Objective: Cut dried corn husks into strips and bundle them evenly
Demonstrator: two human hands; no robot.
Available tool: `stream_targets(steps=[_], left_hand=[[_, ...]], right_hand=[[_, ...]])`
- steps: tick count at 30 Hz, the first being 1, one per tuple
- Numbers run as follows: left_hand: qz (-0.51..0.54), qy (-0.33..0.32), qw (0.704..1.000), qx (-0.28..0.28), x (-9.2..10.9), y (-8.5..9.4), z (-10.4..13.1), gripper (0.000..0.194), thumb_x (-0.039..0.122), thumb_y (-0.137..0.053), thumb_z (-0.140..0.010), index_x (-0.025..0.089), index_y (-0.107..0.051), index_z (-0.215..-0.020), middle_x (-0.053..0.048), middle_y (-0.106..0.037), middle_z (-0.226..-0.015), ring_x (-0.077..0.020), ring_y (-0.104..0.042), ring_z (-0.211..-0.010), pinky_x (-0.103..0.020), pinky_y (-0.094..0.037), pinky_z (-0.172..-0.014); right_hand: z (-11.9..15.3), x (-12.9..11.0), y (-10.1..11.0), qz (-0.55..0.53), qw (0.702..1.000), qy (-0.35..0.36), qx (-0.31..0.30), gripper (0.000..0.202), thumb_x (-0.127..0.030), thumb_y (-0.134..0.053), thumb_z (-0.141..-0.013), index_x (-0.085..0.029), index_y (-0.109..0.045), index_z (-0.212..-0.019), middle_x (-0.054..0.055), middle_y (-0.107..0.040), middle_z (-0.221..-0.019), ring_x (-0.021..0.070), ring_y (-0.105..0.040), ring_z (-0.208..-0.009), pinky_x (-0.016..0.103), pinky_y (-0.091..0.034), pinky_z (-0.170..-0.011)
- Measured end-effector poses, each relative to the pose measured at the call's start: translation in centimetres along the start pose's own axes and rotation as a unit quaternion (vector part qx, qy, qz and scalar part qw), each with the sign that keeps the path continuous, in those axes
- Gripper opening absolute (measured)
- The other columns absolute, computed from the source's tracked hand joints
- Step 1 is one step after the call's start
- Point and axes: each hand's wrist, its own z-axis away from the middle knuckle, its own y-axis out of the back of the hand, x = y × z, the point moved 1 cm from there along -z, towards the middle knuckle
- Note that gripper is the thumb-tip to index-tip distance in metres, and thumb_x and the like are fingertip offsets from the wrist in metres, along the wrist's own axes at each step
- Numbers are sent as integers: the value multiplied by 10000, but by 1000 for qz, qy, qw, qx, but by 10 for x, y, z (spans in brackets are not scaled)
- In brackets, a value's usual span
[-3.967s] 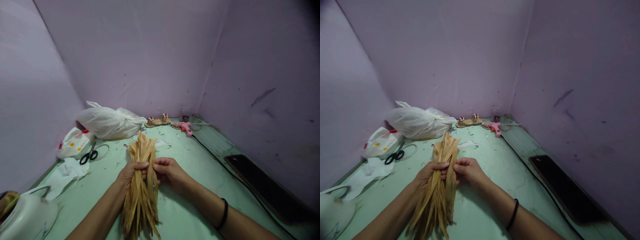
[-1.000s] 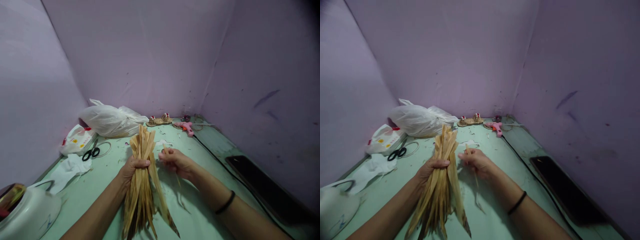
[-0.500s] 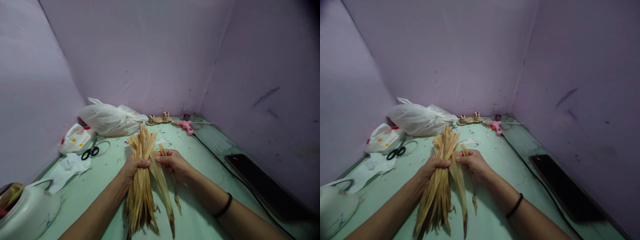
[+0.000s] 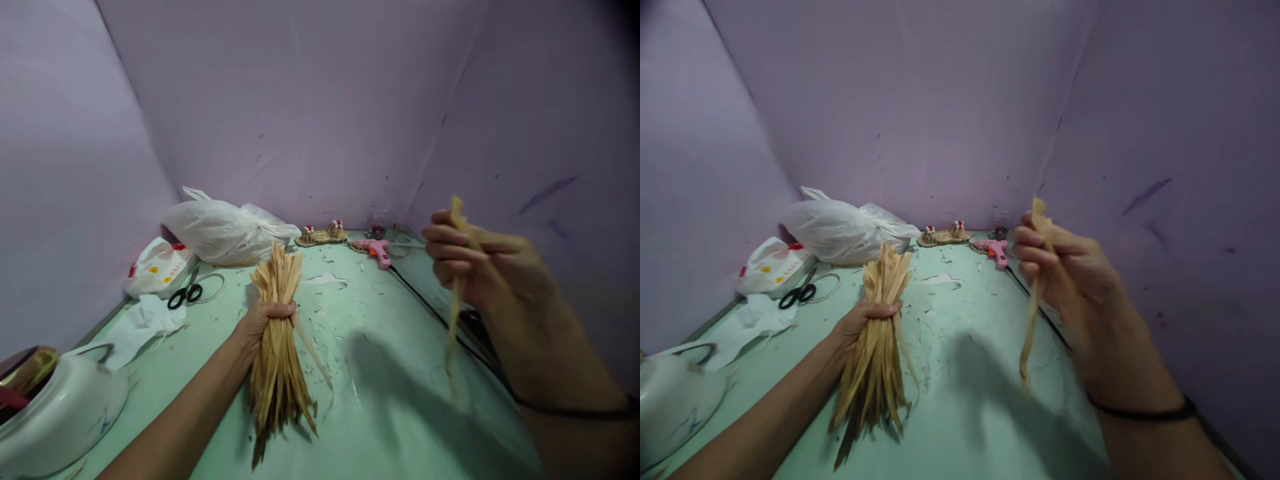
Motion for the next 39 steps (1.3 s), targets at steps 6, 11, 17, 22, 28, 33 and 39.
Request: stream_targets(steps=[6, 11, 17, 22, 28, 33, 39], left_hand=[[-22, 6, 999, -42, 5, -3, 4, 174, 35, -685, -472, 88, -617, -623, -25, -608, -482, -122, -554, -399, -212, -453, -417], [-37, -19, 995, -88, 1, -11, 8, 244, 47, -715, -459, 81, -645, -691, -36, -636, -527, -127, -562, -428, -218, -450, -431], [-25, -25, 991, -127, -5, -13, 12, 245, 80, -725, -528, 72, -661, -764, -72, -670, -598, -161, -609, -518, -266, -503, -541], [-16, -15, 994, -103, -3, -11, 10, 175, 75, -695, -573, 80, -652, -743, -55, -645, -526, -142, -584, -450, -238, -483, -478], [-14, 6, 996, -84, -3, -17, 15, 77, 56, -640, -559, 61, -640, -635, -96, -652, -523, -170, -596, -443, -269, -502, -461], [-45, 8, 998, -42, -1, -13, 12, 125, 61, -638, -557, 42, -664, -678, -82, -650, -508, -144, -557, -379, -242, -467, -382], [-37, 39, 998, -28, 1, -10, 9, 172, 56, -606, -586, 32, -685, -737, -85, -663, -539, -132, -592, -432, -214, -488, -442]], right_hand=[[-9, 41, -14, 30, 992, -120, -15, 258, -316, -668, -678, -201, -438, -656, -100, -233, -505, 15, -132, -383, 136, -114, -312], [-7, 128, -44, 184, 956, -212, -79, 387, -414, -772, -523, -178, -501, -666, -94, -326, -473, 31, -233, -392, 178, -179, -330], [-5, 141, -42, 228, 946, -208, -94, 325, -343, -773, -511, -166, -512, -588, -75, -373, -474, 42, -288, -413, 209, -201, -369], [-7, 128, -38, 196, 954, -207, -94, 326, -364, -738, -541, -182, -472, -588, -82, -353, -453, 50, -292, -414, 206, -190, -383], [-1, 141, -45, 258, 930, -217, -146, 269, -265, -736, -513, -155, -490, -517, -76, -378, -427, 37, -286, -415, 220, -180, -420], [-6, 130, -37, 227, 940, -224, -124, 99, -157, -617, -510, -144, -518, -513, -47, -455, -461, 49, -365, -436, 199, -227, -415], [-15, 123, -30, 23, 972, -223, -64, 233, -43, -562, -440, -156, -506, -635, -25, -571, -600, 81, -499, -522, 205, -423, -497]])
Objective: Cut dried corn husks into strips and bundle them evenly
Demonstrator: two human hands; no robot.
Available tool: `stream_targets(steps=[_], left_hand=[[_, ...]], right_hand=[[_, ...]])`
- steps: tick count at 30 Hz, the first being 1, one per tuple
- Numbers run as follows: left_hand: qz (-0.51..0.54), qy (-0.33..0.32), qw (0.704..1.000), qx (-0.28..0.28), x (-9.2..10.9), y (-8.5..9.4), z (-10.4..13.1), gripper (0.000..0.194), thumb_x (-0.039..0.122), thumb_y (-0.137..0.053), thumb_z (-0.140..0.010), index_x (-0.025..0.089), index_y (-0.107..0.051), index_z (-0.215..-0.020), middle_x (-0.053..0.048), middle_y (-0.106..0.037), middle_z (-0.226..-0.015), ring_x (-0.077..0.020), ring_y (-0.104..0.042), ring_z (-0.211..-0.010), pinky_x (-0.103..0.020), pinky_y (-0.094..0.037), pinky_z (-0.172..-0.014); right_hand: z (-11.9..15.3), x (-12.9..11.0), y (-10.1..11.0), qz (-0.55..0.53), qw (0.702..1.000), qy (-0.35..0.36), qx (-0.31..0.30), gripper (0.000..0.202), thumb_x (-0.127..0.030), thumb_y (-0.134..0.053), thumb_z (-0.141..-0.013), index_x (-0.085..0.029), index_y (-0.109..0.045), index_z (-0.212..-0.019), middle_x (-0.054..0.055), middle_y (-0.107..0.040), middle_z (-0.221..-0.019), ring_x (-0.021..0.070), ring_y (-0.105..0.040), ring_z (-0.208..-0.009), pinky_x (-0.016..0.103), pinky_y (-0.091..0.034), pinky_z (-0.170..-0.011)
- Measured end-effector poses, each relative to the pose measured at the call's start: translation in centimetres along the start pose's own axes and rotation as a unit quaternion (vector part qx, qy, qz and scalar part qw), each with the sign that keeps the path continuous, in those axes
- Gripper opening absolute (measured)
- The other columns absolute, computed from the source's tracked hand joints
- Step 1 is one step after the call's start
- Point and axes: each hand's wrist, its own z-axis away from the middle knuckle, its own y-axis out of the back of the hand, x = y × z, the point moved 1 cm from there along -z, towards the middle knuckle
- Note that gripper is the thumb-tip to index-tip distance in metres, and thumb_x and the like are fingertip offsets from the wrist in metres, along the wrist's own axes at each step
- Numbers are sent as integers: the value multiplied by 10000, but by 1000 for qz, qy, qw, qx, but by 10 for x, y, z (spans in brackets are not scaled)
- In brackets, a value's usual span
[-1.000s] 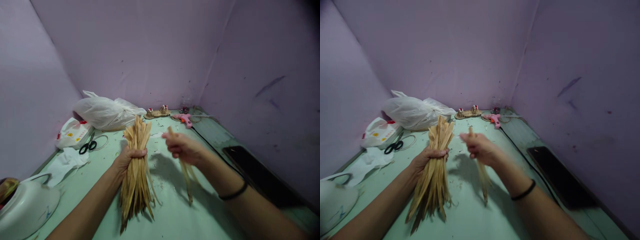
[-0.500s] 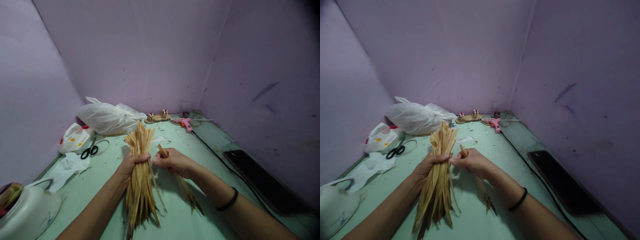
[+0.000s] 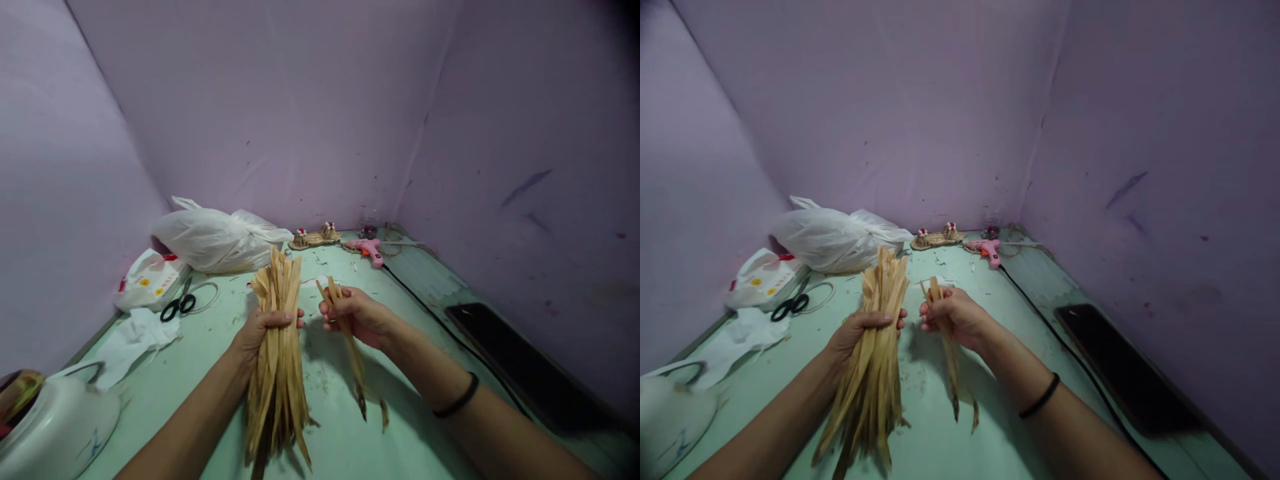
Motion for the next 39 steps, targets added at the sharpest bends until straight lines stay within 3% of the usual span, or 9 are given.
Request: stream_targets(steps=[3, 5, 7, 12, 18, 25, 31, 35, 39], left_hand=[[6, -2, 1000, -2, -1, 0, 1, 221, 46, -591, -580, 39, -685, -780, -96, -678, -574, -141, -614, -471, -215, -499, -468], [4, -5, 1000, -4, -3, -1, 1, 213, 50, -596, -565, 46, -679, -761, -97, -674, -556, -161, -616, -473, -233, -497, -455], [2, -11, 1000, -22, -5, -3, 2, 249, 54, -604, -540, 49, -675, -779, -95, -674, -552, -172, -608, -455, -251, -494, -447], [2, -30, 996, -82, -6, -10, 6, 423, 51, -626, -483, 79, -660, -904, -76, -687, -590, -171, -596, -437, -273, -499, -484], [10, -23, 997, -71, -7, -7, 5, 433, 59, -631, -531, 65, -648, -963, -108, -698, -623, -213, -628, -489, -323, -513, -533], [27, 2, 997, -72, -5, -7, 5, 564, 54, -589, -537, 42, -606, -1100, -134, -708, -659, -274, -646, -506, -386, -519, -518], [30, -13, 998, -48, -7, -6, 3, 579, 44, -596, -537, 27, -585, -1116, -133, -705, -645, -257, -639, -487, -365, -523, -491], [29, -18, 999, -26, -6, -4, 3, 658, 39, -594, -522, 38, -537, -1178, -136, -710, -671, -273, -640, -484, -389, -525, -476], [33, -27, 998, -44, -6, -5, 4, 677, 40, -617, -513, 41, -534, -1184, -141, -711, -690, -270, -641, -488, -375, -521, -473]], right_hand=[[-5, 5, 3, -52, 997, -15, 59, 251, -35, -517, -452, -140, -524, -680, -12, -553, -581, 56, -452, -470, 136, -242, -351], [-7, 9, 3, -57, 995, -35, 79, 252, -53, -550, -495, -127, -553, -736, 4, -565, -602, 40, -406, -434, 142, -115, -323], [-8, 14, 0, -35, 996, -35, 80, 202, -94, -618, -545, -121, -566, -737, 0, -552, -599, 26, -357, -406, 151, -72, -326], [-7, 22, -7, 23, 997, -12, 73, 185, -211, -700, -597, -123, -543, -637, -40, -441, -505, 21, -319, -381, 150, -71, -326], [-6, 15, -6, 13, 996, -15, 87, 151, -153, -654, -573, -130, -520, -640, -50, -439, -488, 23, -359, -355, 141, -76, -309], [-6, 15, -5, 17, 997, 2, 70, 174, -212, -635, -582, -151, -483, -639, -61, -427, -491, 15, -320, -344, 145, -71, -312], [-3, 24, -10, 68, 997, -19, 14, 253, -268, -696, -555, -148, -476, -590, -58, -386, -469, 25, -294, -387, 164, -101, -345], [-3, 21, -7, 51, 998, 0, 36, 239, -228, -702, -525, -137, -508, -629, -48, -423, -529, 26, -303, -428, 169, -134, -368], [-4, 19, -6, 40, 999, 8, 27, 245, -239, -705, -527, -142, -502, -624, -38, -444, -549, 39, -337, -457, 180, -138, -380]])
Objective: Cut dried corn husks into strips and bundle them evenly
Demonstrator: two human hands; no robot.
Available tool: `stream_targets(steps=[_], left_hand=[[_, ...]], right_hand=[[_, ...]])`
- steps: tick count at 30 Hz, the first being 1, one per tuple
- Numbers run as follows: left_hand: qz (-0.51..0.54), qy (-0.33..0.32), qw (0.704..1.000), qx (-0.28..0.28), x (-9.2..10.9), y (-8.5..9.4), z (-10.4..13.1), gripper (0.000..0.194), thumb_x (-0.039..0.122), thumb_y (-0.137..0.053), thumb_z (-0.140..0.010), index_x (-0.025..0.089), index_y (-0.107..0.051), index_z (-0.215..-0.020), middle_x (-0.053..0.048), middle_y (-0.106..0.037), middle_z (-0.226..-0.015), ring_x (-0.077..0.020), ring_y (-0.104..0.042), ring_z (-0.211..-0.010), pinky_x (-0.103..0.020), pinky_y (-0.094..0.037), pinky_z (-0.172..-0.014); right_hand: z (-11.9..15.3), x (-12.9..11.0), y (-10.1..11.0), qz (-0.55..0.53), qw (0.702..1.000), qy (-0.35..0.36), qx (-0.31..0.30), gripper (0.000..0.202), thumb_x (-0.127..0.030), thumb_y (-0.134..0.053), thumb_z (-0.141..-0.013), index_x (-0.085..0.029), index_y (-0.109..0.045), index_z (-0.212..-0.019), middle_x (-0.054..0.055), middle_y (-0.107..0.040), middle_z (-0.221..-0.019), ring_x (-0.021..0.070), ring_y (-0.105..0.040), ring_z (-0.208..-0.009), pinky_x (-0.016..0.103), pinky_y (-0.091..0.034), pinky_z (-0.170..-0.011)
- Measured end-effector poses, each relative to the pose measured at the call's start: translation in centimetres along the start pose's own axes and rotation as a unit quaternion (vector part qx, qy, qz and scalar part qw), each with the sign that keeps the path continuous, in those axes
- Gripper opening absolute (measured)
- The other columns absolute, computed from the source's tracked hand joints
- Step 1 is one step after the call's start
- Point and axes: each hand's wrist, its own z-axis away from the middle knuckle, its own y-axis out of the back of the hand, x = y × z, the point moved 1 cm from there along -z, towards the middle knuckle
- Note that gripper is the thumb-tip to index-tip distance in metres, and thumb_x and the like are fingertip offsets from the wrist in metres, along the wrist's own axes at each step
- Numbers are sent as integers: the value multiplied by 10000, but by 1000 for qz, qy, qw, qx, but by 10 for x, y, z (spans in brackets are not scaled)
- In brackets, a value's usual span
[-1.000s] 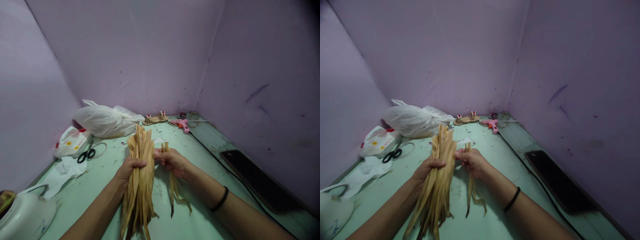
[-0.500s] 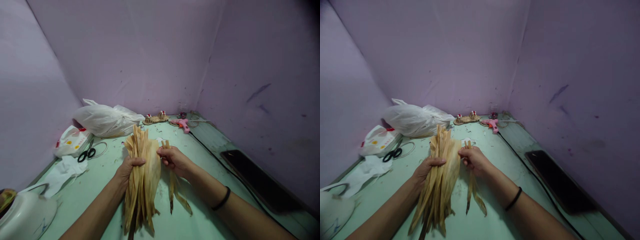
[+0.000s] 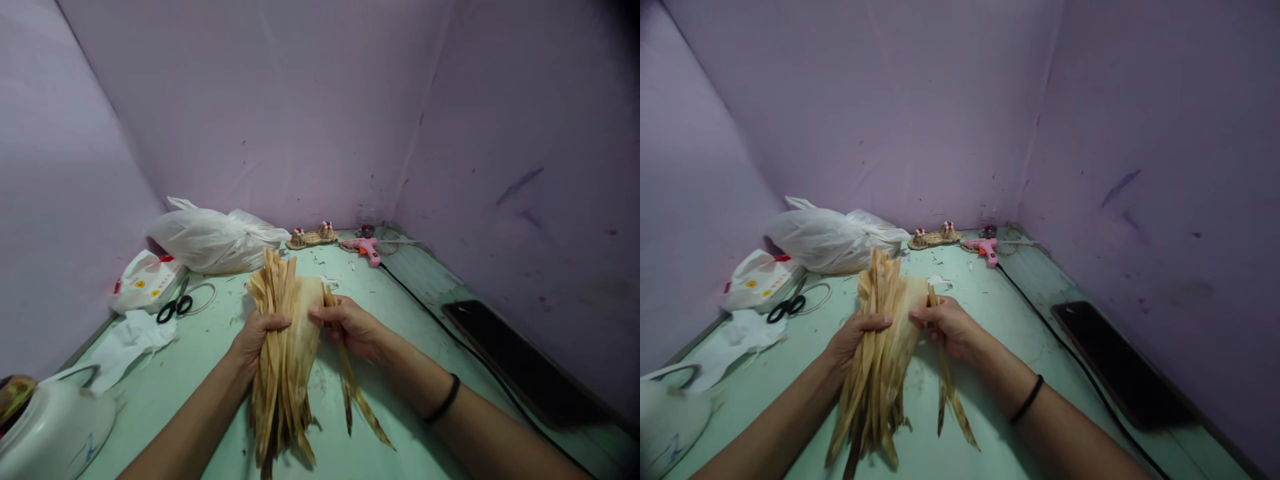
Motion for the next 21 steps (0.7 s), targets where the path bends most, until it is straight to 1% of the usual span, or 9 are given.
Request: stream_targets(steps=[2, 4, 6, 9, 14, 18, 21], left_hand=[[3, -8, 1000, -17, -1, -1, 0, 672, 40, -643, -508, 44, -544, -1173, -142, -713, -704, -265, -646, -505, -366, -526, -498], [4, -19, 999, -33, -3, -1, 1, 660, 50, -670, -510, 52, -556, -1160, -141, -715, -719, -260, -651, -525, -361, -530, -524], [1, -26, 998, -49, -4, -1, 0, 627, 69, -692, -514, 48, -575, -1129, -145, -715, -728, -258, -653, -544, -357, -530, -534], [-7, -31, 998, -63, -4, 0, -1, 585, 67, -698, -506, 37, -598, -1081, -149, -713, -733, -250, -652, -558, -343, -529, -540], [-20, -39, 999, -32, -3, 1, -2, 563, 35, -662, -504, 56, -610, -1065, -121, -713, -705, -243, -650, -540, -344, -528, -545], [-9, -26, 999, -40, -3, -5, 1, 445, 22, -647, -499, 46, -651, -943, -121, -706, -665, -237, -649, -540, -343, -532, -564], [7, -14, 1000, -25, -3, -8, 2, 379, 7, -622, -501, 44, -659, -877, -116, -703, -645, -220, -642, -521, -332, -533, -566]], right_hand=[[0, 2, -2, 14, 1000, 6, -12, 266, -263, -708, -523, -149, -477, -588, -47, -420, -510, 34, -303, -425, 198, -103, -378], [0, 4, -4, 36, 999, 13, -6, 285, -283, -714, -507, -154, -470, -578, -53, -412, -483, 33, -286, -400, 214, -84, -379], [1, 6, -6, 55, 998, 22, 9, 289, -286, -720, -486, -153, -487, -590, -51, -430, -478, 38, -304, -394, 219, -93, -381], [2, 6, -8, 67, 997, 25, 14, 280, -276, -720, -463, -147, -508, -593, -49, -450, -471, 37, -313, -391, 220, -109, -383], [3, 5, -10, 61, 998, 23, 11, 228, -233, -685, -472, -143, -515, -594, -55, -445, -481, 29, -305, -391, 210, -115, -375], [1, 7, -10, 61, 998, 15, 29, 169, -183, -627, -495, -149, -497, -597, -52, -451, -490, 36, -342, -395, 195, -150, -362], [0, 9, -10, 48, 998, 1, 28, 149, -157, -598, -511, -155, -481, -603, -54, -451, -493, 35, -352, -395, 180, -177, -362]])
